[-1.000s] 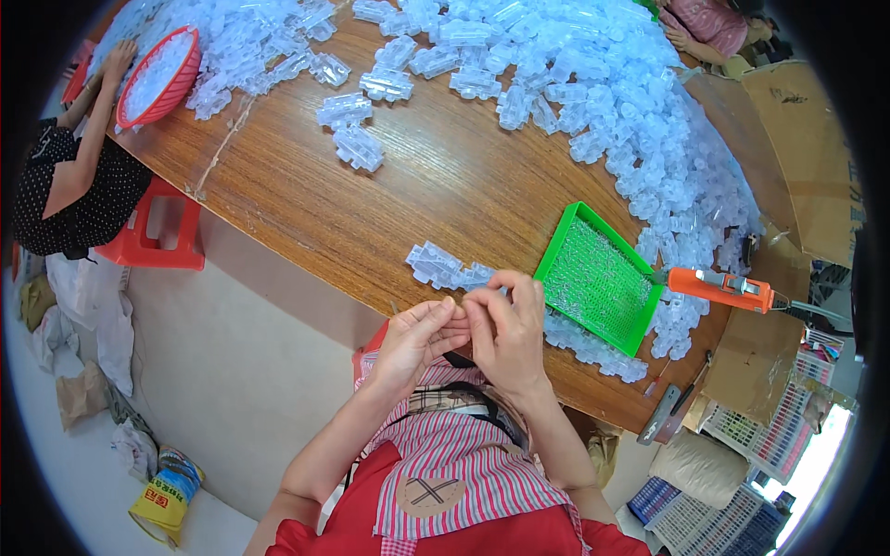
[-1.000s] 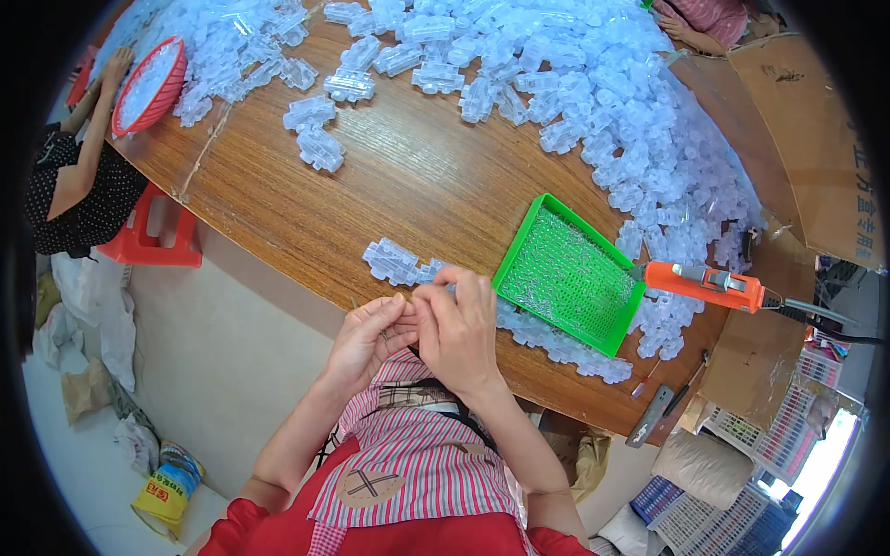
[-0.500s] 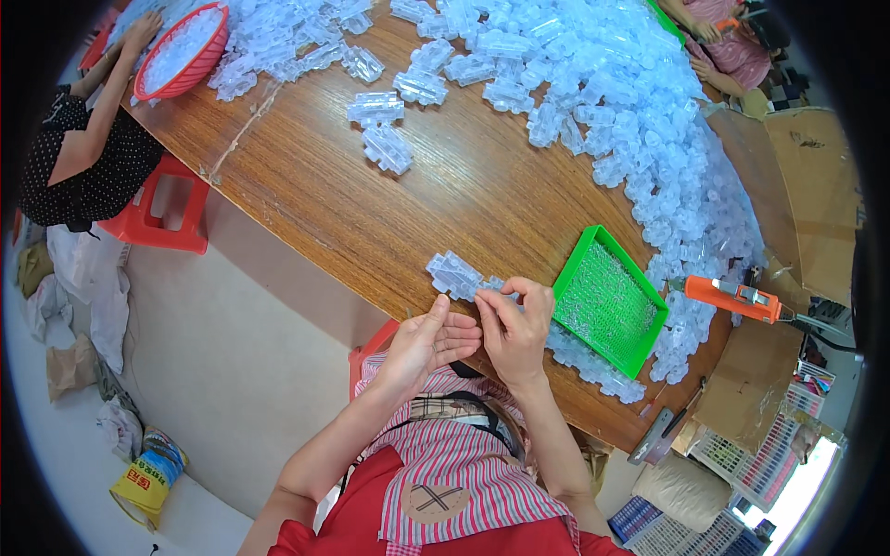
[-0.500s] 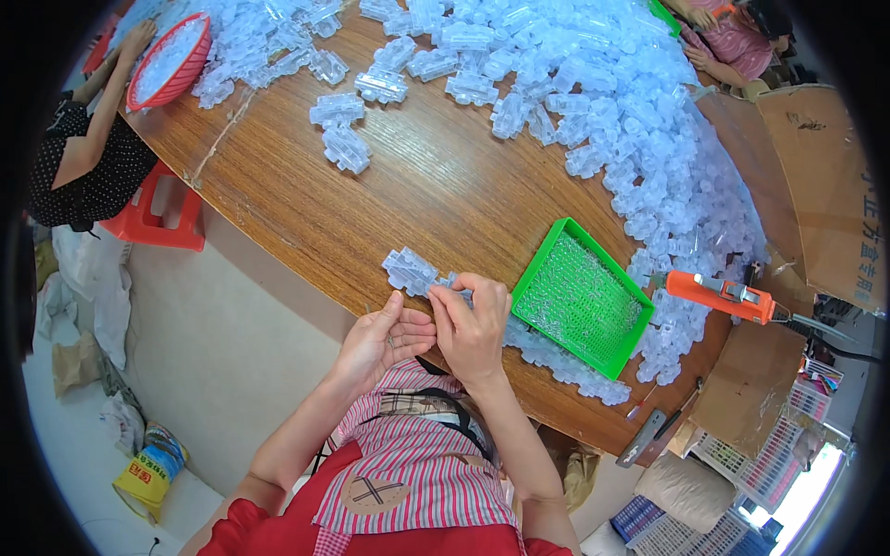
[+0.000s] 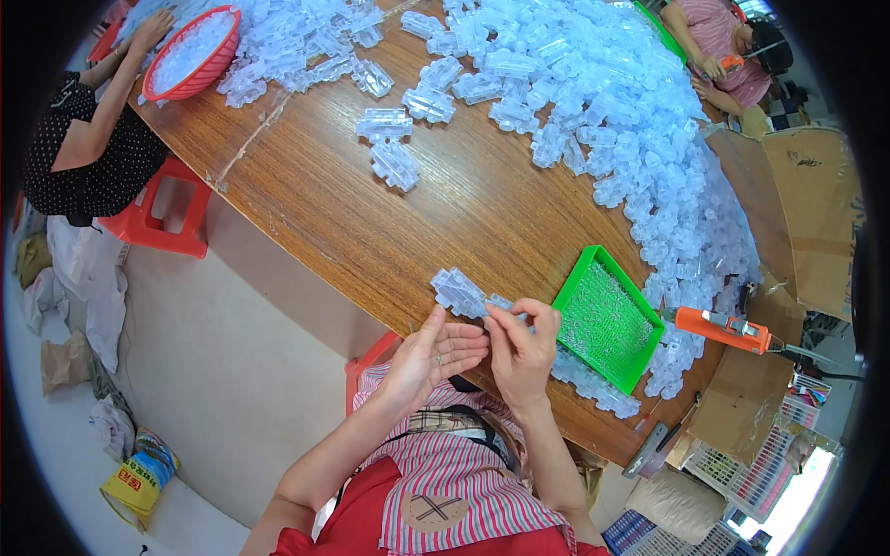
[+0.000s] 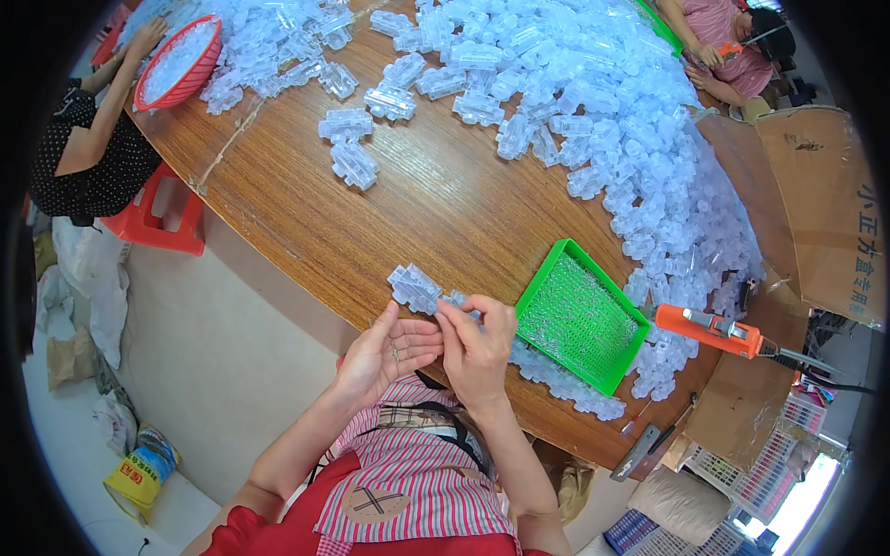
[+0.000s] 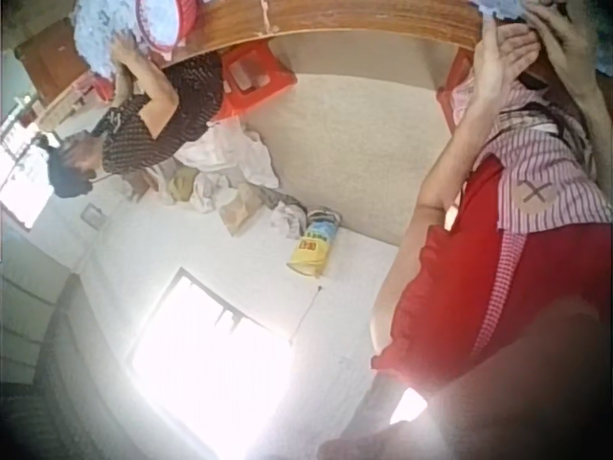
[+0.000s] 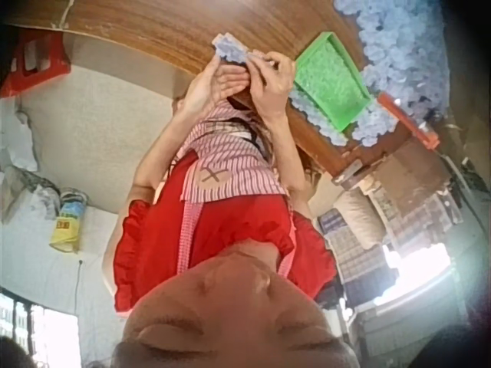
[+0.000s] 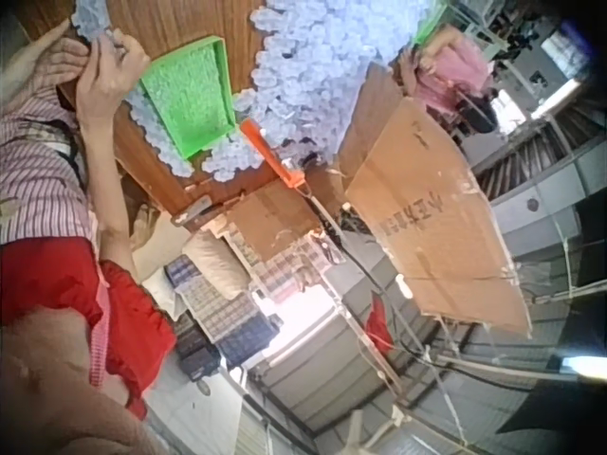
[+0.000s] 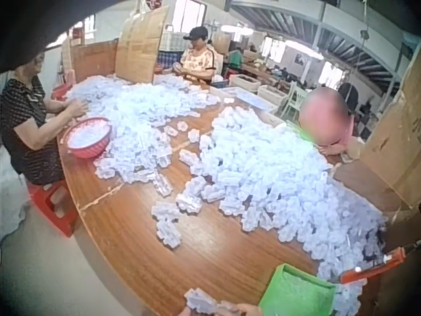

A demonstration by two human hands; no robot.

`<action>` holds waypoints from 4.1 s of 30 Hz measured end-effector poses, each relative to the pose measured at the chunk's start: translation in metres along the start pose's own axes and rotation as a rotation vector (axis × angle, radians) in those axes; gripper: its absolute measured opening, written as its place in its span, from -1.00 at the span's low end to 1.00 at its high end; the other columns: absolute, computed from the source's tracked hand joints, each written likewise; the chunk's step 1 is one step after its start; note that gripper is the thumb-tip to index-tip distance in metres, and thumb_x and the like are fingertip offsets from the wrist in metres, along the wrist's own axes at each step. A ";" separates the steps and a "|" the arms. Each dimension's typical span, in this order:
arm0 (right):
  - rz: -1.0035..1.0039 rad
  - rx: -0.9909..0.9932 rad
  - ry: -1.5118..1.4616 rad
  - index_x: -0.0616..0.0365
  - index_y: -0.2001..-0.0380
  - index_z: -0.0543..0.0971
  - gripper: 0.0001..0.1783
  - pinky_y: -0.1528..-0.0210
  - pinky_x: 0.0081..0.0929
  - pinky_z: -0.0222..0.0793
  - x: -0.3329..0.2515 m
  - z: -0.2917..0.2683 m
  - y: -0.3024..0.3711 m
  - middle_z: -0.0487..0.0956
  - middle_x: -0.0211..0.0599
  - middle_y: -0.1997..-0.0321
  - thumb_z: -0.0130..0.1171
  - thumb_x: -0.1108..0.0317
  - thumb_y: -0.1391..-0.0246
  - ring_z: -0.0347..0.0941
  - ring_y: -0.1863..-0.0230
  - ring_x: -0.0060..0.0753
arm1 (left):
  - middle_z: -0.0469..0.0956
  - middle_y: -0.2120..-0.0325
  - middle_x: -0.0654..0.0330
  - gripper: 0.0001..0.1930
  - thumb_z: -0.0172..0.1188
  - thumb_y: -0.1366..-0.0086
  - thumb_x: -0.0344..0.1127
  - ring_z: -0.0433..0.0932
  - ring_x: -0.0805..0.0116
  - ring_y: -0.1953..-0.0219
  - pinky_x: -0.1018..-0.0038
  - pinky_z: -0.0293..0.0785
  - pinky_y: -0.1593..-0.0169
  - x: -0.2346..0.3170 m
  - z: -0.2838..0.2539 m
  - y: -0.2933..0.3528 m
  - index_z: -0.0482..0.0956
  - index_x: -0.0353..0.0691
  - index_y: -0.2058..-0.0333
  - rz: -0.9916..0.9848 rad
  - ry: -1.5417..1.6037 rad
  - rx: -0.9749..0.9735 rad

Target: The person picks up small metal pieces from a green tray and inserts them into clear plastic parts, lining the assembled components up on the table.

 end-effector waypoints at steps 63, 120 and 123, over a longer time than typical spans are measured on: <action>-0.010 -0.181 -0.016 0.07 0.38 0.59 -0.86 0.16 -0.29 0.17 -0.011 0.022 -0.020 0.38 -0.26 0.20 0.31 0.46 0.08 0.26 0.20 -0.20 | 0.57 0.20 -0.01 -0.31 -0.31 -0.45 0.20 0.60 0.25 0.14 0.35 0.54 -0.03 0.005 -0.011 -0.003 0.48 -0.43 0.08 0.039 -0.028 0.003; 0.038 -0.024 -0.088 0.12 0.30 0.62 -0.82 0.19 -0.35 0.23 -0.021 0.020 -0.033 0.40 -0.26 0.26 0.29 0.48 0.05 0.28 0.24 -0.24 | 0.55 0.13 -0.03 -0.51 -0.16 -0.47 0.01 0.55 0.20 0.04 0.34 0.48 -0.11 0.011 -0.015 0.010 0.43 -0.40 0.07 0.083 0.259 -0.059; 0.129 0.091 -0.114 0.18 0.37 0.57 -0.89 0.17 -0.34 0.25 -0.008 -0.015 -0.012 0.43 -0.22 0.29 0.27 0.51 0.03 0.33 0.25 -0.21 | 0.57 0.14 -0.04 -0.52 -0.17 -0.47 0.02 0.58 0.17 0.05 0.35 0.51 -0.07 0.011 -0.007 0.010 0.47 -0.35 0.09 0.074 0.255 -0.096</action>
Point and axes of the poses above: each hand's wrist, its own y-axis away from the middle knuckle, its own z-axis out of the palm, x = y × z, the point moved 7 cm from there along -y, towards the middle knuckle
